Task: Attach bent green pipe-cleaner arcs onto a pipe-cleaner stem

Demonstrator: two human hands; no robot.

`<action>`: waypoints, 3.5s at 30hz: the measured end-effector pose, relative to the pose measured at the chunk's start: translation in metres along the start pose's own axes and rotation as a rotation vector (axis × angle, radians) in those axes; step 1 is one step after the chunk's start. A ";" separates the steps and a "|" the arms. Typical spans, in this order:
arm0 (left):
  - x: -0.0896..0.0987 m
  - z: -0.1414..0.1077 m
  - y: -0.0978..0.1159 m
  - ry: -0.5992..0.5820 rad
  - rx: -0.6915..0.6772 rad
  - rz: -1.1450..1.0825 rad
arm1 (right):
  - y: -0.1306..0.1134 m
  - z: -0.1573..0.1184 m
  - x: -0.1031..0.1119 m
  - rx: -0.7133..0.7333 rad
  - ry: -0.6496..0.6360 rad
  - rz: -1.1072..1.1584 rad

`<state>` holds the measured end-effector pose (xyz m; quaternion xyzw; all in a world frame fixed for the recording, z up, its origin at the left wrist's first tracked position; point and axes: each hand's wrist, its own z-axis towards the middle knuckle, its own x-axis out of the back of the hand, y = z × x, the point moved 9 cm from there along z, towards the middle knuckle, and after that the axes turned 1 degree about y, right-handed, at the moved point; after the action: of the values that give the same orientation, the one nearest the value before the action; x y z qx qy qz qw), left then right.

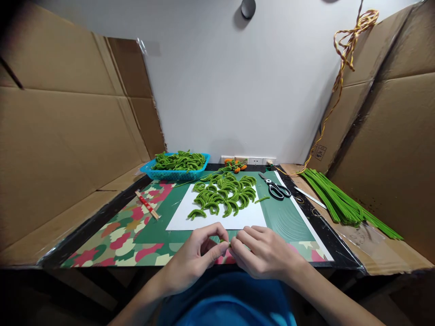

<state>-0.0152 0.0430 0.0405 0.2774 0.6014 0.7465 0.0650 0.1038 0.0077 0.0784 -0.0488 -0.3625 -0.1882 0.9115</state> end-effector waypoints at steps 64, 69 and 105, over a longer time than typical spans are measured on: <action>0.087 -0.027 -0.047 0.549 0.110 0.015 | 0.036 -0.086 0.041 -1.019 0.699 0.139; 0.089 -0.024 -0.045 0.562 0.113 0.053 | 0.045 -0.094 0.066 -0.919 0.802 0.214; 0.076 -0.015 -0.033 0.454 0.040 0.331 | 0.002 -0.237 0.019 -1.112 -0.308 0.203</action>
<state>-0.0943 0.0719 0.0335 0.1987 0.5617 0.7779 -0.1995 0.2695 -0.0499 -0.0827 -0.5811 -0.3310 -0.2525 0.6993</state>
